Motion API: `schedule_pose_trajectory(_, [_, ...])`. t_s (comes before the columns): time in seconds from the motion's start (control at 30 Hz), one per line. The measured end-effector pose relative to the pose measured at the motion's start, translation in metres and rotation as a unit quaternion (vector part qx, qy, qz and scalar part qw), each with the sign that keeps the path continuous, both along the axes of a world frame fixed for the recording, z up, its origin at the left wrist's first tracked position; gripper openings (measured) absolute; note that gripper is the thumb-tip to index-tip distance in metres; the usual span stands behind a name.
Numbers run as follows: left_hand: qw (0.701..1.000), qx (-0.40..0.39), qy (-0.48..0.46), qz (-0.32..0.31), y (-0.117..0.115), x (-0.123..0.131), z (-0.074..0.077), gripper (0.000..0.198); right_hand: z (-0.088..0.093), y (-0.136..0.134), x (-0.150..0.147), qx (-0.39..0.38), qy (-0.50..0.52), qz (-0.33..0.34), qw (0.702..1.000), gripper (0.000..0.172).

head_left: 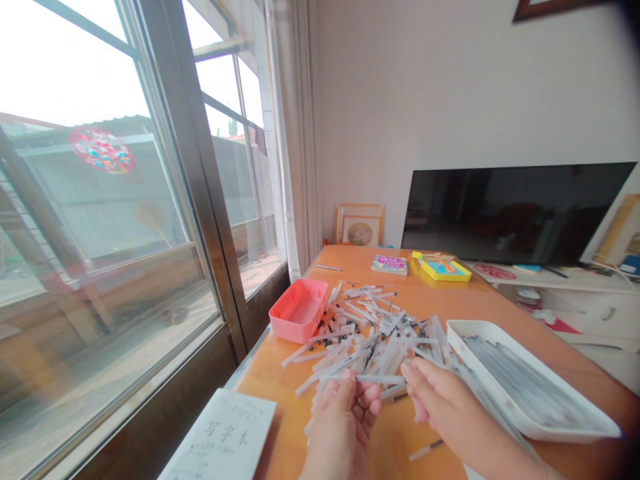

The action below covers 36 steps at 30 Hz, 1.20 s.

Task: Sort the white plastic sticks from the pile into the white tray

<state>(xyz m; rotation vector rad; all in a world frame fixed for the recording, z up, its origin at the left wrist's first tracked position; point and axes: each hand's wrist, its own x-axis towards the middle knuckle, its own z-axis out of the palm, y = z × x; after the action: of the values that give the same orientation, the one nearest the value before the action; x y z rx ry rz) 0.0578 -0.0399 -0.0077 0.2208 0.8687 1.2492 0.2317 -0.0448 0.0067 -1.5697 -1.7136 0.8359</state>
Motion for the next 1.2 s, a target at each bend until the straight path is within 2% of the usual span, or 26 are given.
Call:
schedule_pose_trajectory(0.1, [1.000,0.008,-0.003,0.005,0.000,-0.001,0.001,0.013,0.005,0.000,0.001,-0.002,0.005,-0.002,1.000,0.053])
schedule_pose_trajectory(0.27, [1.000,0.009,-0.007,0.011,-0.001,-0.003,0.002,0.013,0.003,0.002,0.007,0.040,-0.021,0.026,0.999,0.040])
schedule_pose_trajectory(0.47, [1.000,0.003,-0.001,0.007,0.001,0.000,-0.003,0.008,-0.003,0.001,0.006,-0.028,0.016,0.014,0.999,0.052])
schedule_pose_trajectory(0.57, [1.000,0.001,0.001,0.017,0.002,-0.001,-0.003,0.009,0.001,0.001,0.007,-0.010,0.016,0.018,1.000,0.051])
schedule_pose_trajectory(0.7, [1.000,0.003,0.003,0.017,0.001,-0.001,-0.003,0.009,0.003,0.002,0.009,0.030,-0.010,0.037,0.999,0.041])
schedule_pose_trajectory(0.9, [1.000,0.002,-0.002,0.011,0.001,0.000,-0.006,0.010,0.001,0.001,0.006,-0.043,0.037,0.024,0.998,0.051])
schedule_pose_trajectory(1.07, [1.000,0.010,-0.003,0.015,0.002,-0.001,-0.008,0.013,0.000,0.001,0.009,0.014,0.009,0.041,0.999,0.043])
schedule_pose_trajectory(1.2, [1.000,0.009,-0.009,0.000,0.001,-0.002,-0.008,0.013,-0.004,0.002,0.008,-0.018,0.021,0.044,0.999,0.047])
